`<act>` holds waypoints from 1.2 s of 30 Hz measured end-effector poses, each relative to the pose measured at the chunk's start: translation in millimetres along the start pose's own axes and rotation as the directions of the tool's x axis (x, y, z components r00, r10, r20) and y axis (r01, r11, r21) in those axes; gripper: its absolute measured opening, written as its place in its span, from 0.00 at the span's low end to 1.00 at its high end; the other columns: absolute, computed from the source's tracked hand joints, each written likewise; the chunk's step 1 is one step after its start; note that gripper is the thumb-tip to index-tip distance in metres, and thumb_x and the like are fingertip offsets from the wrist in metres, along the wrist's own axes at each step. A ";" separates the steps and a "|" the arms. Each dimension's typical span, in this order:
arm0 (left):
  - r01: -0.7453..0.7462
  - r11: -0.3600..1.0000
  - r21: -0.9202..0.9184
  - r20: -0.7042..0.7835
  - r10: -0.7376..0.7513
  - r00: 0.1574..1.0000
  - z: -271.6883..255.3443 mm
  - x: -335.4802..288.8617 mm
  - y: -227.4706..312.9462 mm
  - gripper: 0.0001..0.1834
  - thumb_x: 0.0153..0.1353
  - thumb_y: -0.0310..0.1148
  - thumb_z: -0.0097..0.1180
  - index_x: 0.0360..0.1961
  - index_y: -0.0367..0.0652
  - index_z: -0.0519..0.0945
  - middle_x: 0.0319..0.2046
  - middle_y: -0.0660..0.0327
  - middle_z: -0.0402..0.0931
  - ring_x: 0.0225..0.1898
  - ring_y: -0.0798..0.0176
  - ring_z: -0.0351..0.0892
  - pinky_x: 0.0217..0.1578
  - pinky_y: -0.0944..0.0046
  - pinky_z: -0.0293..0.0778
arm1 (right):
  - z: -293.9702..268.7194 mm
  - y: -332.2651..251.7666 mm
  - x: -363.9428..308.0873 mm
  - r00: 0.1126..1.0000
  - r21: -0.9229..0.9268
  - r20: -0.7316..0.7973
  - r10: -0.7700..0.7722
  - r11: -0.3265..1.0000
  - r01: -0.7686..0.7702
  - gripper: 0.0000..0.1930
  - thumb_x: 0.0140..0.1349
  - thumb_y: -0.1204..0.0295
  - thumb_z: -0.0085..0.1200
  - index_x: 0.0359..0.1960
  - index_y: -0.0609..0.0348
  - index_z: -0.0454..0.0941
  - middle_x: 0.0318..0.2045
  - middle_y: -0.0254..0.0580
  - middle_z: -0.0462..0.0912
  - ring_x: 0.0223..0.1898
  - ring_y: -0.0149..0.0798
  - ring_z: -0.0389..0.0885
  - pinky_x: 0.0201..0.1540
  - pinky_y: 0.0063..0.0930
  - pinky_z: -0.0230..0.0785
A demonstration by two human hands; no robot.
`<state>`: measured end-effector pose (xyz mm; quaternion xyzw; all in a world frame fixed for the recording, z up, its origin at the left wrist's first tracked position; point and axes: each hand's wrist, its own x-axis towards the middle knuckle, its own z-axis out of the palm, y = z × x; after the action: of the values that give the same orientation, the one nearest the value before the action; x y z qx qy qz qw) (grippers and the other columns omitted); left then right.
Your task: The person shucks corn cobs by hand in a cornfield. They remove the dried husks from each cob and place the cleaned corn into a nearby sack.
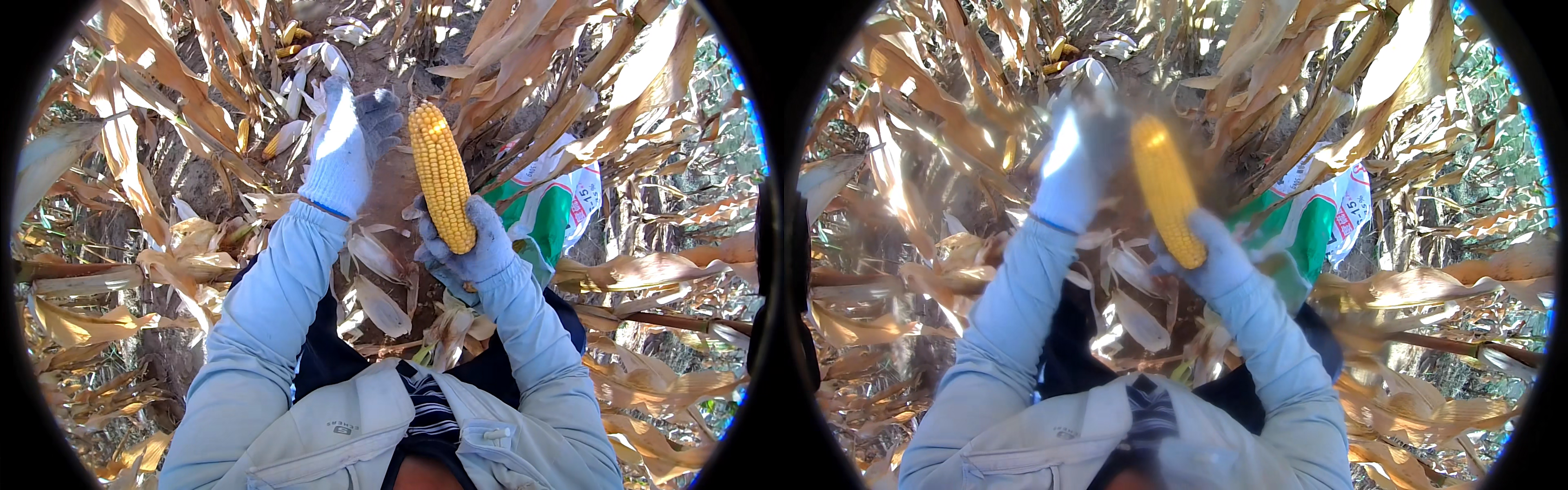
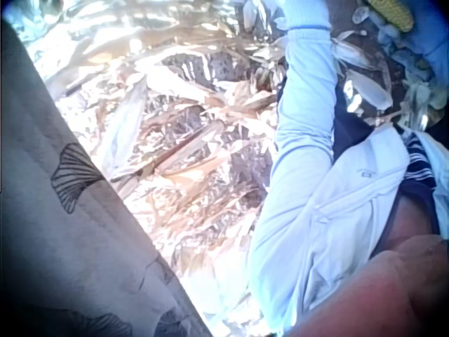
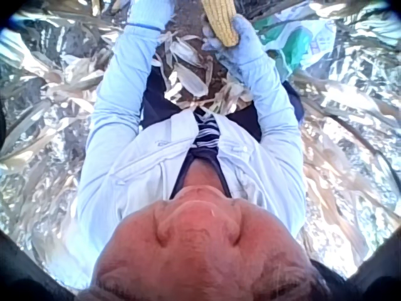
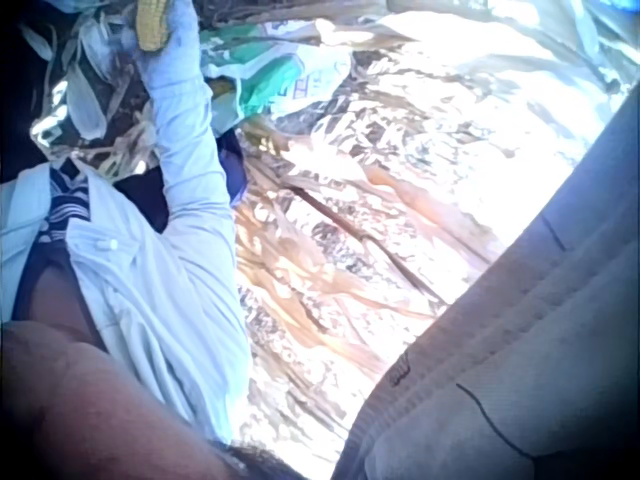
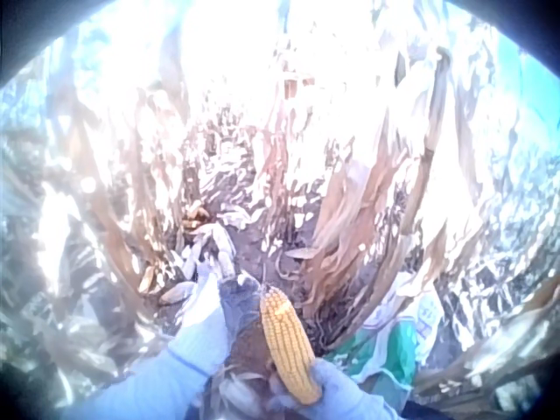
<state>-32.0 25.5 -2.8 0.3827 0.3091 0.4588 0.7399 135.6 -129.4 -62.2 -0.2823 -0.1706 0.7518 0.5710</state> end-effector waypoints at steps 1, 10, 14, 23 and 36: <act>0.001 0.995 0.103 0.001 -0.001 1.000 3.2 -4.0 -3.3 0.31 0.77 0.58 0.44 0.54 0.36 0.79 0.47 0.52 0.83 0.48 0.55 0.83 0.54 0.55 0.78 | -0.5 0.1 0.7 1.000 0.012 0.004 0.018 1.000 -0.018 0.36 0.70 0.45 0.53 0.65 0.66 0.69 0.40 0.55 0.84 0.27 0.41 0.84 0.41 0.48 0.85; 0.053 0.980 -0.194 -0.041 -0.062 0.997 13.4 -9.0 -28.0 0.22 0.74 0.52 0.56 0.45 0.40 0.78 0.31 0.57 0.82 0.31 0.58 0.84 0.36 0.57 0.85 | 14.3 12.9 5.6 0.981 -0.214 -0.189 0.043 0.973 -0.084 0.30 0.75 0.47 0.49 0.65 0.59 0.70 0.44 0.46 0.84 0.34 0.38 0.85 0.45 0.36 0.84; -0.001 0.988 -0.154 -0.089 -0.013 0.996 11.9 -3.0 -28.1 0.24 0.75 0.55 0.54 0.42 0.41 0.78 0.29 0.57 0.82 0.31 0.57 0.84 0.35 0.57 0.84 | 9.5 6.4 8.1 0.998 -0.597 -0.056 -0.034 0.802 -0.006 0.28 0.69 0.60 0.61 0.66 0.59 0.71 0.45 0.40 0.83 0.36 0.31 0.83 0.41 0.27 0.81; -0.108 0.958 -0.268 -0.087 0.087 0.992 -11.8 8.8 -0.5 0.28 0.73 0.60 0.54 0.43 0.41 0.79 0.31 0.57 0.81 0.32 0.55 0.85 0.39 0.53 0.85 | 3.3 19.4 2.6 0.994 -0.886 -0.081 0.080 0.452 -0.108 0.30 0.65 0.67 0.64 0.67 0.60 0.70 0.46 0.41 0.83 0.43 0.32 0.83 0.47 0.28 0.78; 0.067 0.998 -0.001 0.070 -0.067 0.995 30.6 -26.6 -8.1 0.31 0.76 0.59 0.48 0.44 0.36 0.79 0.33 0.53 0.83 0.33 0.55 0.86 0.39 0.52 0.88 | 20.7 -0.4 -2.9 0.991 -0.539 0.072 0.115 0.840 -0.058 0.39 0.65 0.65 0.63 0.74 0.65 0.60 0.66 0.47 0.74 0.67 0.40 0.73 0.70 0.33 0.66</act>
<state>-14.0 -9.8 8.9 0.3868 0.2950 0.4205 0.7658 123.6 -130.6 -45.2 -0.3991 -0.3896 0.7126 0.4256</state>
